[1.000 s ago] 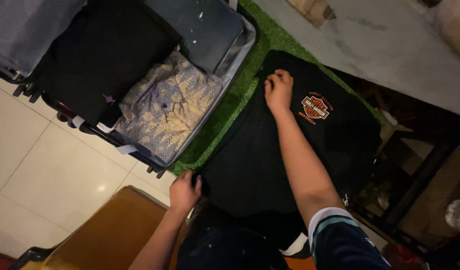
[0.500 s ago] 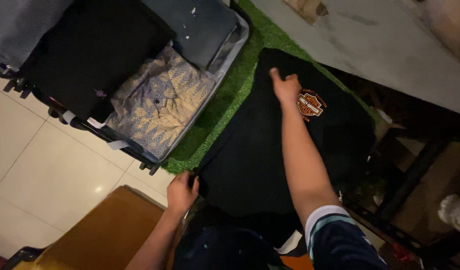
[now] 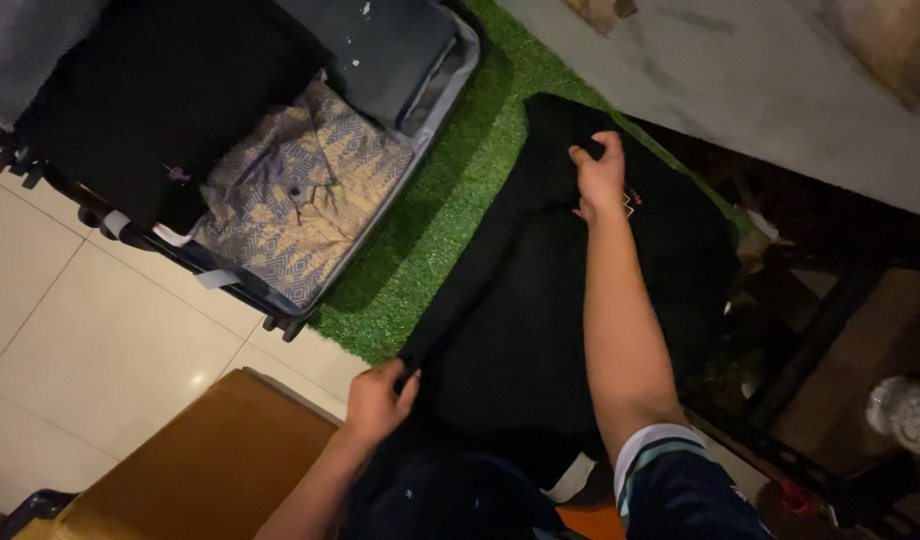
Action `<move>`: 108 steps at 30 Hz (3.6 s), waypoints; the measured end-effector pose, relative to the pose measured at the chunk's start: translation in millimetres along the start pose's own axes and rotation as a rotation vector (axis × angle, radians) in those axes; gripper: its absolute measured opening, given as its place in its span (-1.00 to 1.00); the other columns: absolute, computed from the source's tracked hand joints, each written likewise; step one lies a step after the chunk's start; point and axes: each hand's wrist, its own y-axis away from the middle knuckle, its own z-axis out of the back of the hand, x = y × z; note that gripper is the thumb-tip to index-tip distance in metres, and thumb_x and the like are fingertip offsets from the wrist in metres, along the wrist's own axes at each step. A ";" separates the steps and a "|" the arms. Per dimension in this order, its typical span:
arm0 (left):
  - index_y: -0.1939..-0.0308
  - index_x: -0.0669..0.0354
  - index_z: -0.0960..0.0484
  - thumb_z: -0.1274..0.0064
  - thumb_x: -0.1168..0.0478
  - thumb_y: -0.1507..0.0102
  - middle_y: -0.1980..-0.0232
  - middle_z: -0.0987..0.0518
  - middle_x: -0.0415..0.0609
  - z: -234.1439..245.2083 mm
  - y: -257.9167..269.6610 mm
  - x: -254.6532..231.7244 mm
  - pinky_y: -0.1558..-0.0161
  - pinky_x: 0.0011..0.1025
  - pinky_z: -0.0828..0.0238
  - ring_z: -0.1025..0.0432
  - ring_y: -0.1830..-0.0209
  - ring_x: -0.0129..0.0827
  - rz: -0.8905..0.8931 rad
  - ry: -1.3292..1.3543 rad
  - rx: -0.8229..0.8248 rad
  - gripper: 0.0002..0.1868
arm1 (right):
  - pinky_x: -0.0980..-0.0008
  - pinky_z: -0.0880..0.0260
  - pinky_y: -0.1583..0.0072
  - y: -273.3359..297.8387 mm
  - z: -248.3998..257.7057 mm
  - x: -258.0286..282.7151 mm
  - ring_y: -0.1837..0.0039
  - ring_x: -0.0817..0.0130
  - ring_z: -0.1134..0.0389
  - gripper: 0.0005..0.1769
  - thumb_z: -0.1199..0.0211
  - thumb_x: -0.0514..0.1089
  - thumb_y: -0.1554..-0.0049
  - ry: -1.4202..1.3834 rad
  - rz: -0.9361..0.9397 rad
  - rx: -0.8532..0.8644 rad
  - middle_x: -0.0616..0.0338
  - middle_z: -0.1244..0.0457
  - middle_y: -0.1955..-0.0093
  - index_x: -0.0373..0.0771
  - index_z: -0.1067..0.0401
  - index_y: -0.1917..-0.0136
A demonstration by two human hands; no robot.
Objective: The person folds several shirts by hand on a green surface and places them into an open suitcase.
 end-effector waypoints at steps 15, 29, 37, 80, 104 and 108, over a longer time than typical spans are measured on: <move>0.38 0.19 -0.51 -0.11 0.07 -0.27 0.37 -0.59 0.13 -57.4 26.4 -27.9 0.40 -0.05 -0.46 -0.51 0.44 0.12 -0.124 -0.094 0.266 -0.72 | 0.28 -0.30 -0.24 53.5 70.0 -9.0 -0.20 0.20 -0.28 -0.58 -0.31 -0.42 -0.06 0.261 0.050 -0.131 0.00 -0.28 -0.16 -0.18 -0.38 -0.18; 0.23 0.24 -0.59 -0.09 0.04 -0.26 0.18 -0.55 0.18 -57.4 19.4 -24.4 0.05 -0.07 -0.45 -0.48 0.14 0.06 -0.161 -0.272 -0.023 -0.70 | -0.06 -0.36 -0.21 40.1 43.7 43.4 -0.26 -0.19 -0.27 -0.56 -0.30 -0.27 -0.06 1.001 0.321 -0.189 -0.11 -0.27 -0.20 -0.19 -0.44 -0.23; 0.11 0.30 -0.58 -0.12 0.00 -0.21 0.11 -0.52 0.16 -47.9 7.4 -3.9 0.06 -0.04 -0.30 -0.39 0.05 0.07 0.138 -0.451 -0.102 -0.60 | -0.06 -0.29 -0.19 -59.6 -5.5 37.2 -0.28 -0.12 -0.24 -0.51 -0.30 -0.29 -0.03 1.136 0.807 0.307 0.03 -0.30 -0.29 -0.06 -0.52 -0.24; 0.17 0.25 -0.55 -0.16 0.13 -0.31 0.32 -0.63 0.11 10.0 -5.0 90.1 0.26 -0.25 -0.46 -0.55 0.35 -0.07 0.388 0.135 -0.161 -0.77 | -0.04 -0.25 -0.33 -50.4 -35.9 45.8 -0.31 -0.21 -0.25 -0.64 -0.34 -0.31 -0.17 0.893 0.635 0.070 -0.18 -0.28 -0.27 -0.30 -0.45 -0.25; 0.14 0.23 -0.57 -0.20 0.15 -0.18 0.15 -0.57 0.07 18.1 -10.1 15.9 0.01 -0.10 -0.28 -0.42 0.07 -0.04 -0.203 -0.231 -0.315 -0.72 | -0.03 -0.40 -0.05 28.0 14.2 36.5 -0.04 -0.09 -0.39 -0.71 -0.30 0.02 -0.25 0.887 0.281 0.028 -0.06 -0.34 0.04 -0.24 -0.48 -0.05; 0.27 0.17 -0.63 -0.24 0.12 -0.17 0.26 -0.57 0.03 1.5 -60.7 -17.5 0.11 -0.15 -0.30 -0.45 0.18 -0.08 -0.255 -0.253 -0.094 -0.78 | -0.06 -0.39 0.06 45.8 -8.9 31.2 0.03 -0.16 -0.39 -0.62 -0.38 0.06 -0.14 0.922 0.232 0.014 -0.14 -0.35 0.07 -0.29 -0.48 -0.01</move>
